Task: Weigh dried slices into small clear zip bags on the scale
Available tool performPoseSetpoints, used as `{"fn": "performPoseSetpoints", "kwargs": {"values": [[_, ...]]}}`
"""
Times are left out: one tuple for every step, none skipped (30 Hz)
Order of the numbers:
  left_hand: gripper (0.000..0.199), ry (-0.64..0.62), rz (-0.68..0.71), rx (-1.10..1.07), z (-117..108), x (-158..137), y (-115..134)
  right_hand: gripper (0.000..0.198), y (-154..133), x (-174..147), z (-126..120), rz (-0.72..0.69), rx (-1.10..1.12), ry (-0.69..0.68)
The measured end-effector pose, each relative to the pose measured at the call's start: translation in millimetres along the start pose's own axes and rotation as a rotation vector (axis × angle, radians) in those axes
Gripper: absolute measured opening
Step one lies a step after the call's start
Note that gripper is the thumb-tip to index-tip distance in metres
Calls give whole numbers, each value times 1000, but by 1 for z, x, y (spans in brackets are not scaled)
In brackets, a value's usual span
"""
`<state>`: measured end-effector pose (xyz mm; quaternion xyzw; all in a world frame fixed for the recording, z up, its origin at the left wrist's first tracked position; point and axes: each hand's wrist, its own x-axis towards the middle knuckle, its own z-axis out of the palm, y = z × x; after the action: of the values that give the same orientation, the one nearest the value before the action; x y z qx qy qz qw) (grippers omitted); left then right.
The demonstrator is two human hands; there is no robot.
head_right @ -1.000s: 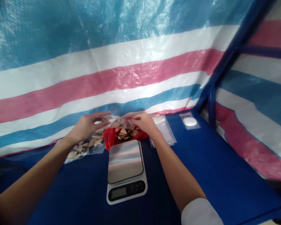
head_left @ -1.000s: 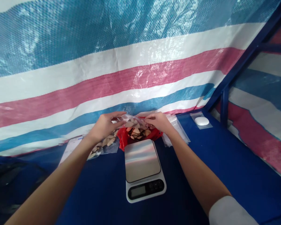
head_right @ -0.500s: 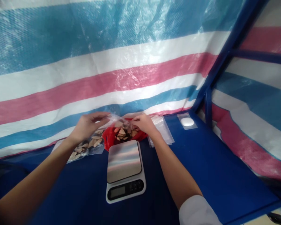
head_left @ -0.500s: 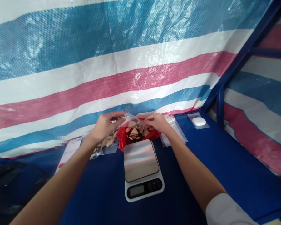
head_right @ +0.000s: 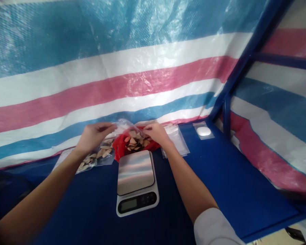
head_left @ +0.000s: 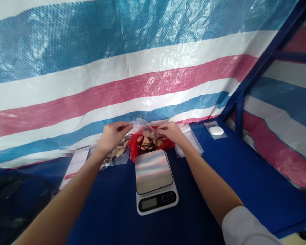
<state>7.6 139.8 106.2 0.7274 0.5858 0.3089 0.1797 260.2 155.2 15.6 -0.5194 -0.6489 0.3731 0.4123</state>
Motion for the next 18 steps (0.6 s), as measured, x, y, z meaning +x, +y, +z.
{"fn": "performPoseSetpoints", "kwargs": {"values": [[42,16,7,6,-2,0,2,16,-2,0,2,-12,-16,8],[41,30,15,13,-4,1,4,17,-3,-1,3,-25,-33,15],[41,41,23,19,-6,1,5,17,-5,-1,5,-36,-52,20],[41,47,30,24,-8,1,6,18,-7,-2,7,-47,-72,22],[41,51,35,26,-10,2,7,18,-8,-2,9,-59,-94,19],[41,50,38,25,-11,2,7,18,-9,-2,10,-70,-117,13],[42,44,41,21,-12,2,6,19,-9,-2,11,-81,-140,6],[42,34,44,14,-13,3,6,19,-9,-2,11,-89,-160,2],[42,20,48,9,-12,3,6,19,-9,-2,12,-92,-174,-1],[42,6,52,5,-12,3,5,19,-9,-2,11,-92,-183,-2],[41,-6,53,6,-11,2,5,19,-8,-2,11,-89,-187,-2],[41,-14,52,9,-10,2,6,19,-8,-2,10,-85,-187,-1],[40,-17,49,14,-9,2,7,19,-8,-2,9,-81,-184,2],[40,-15,45,19,-8,2,8,19,-8,-2,7,-78,-180,9],[40,-9,43,22,-8,2,9,19,-8,-2,6,-74,-175,20],[41,-2,44,22,-7,3,10,19,-8,-2,5,-67,-165,31],[41,5,47,19,-7,3,11,19,-8,-2,4,-55,-151,40],[41,10,50,14,-7,4,11,20,-8,-2,3,-43,-137,46]]}}
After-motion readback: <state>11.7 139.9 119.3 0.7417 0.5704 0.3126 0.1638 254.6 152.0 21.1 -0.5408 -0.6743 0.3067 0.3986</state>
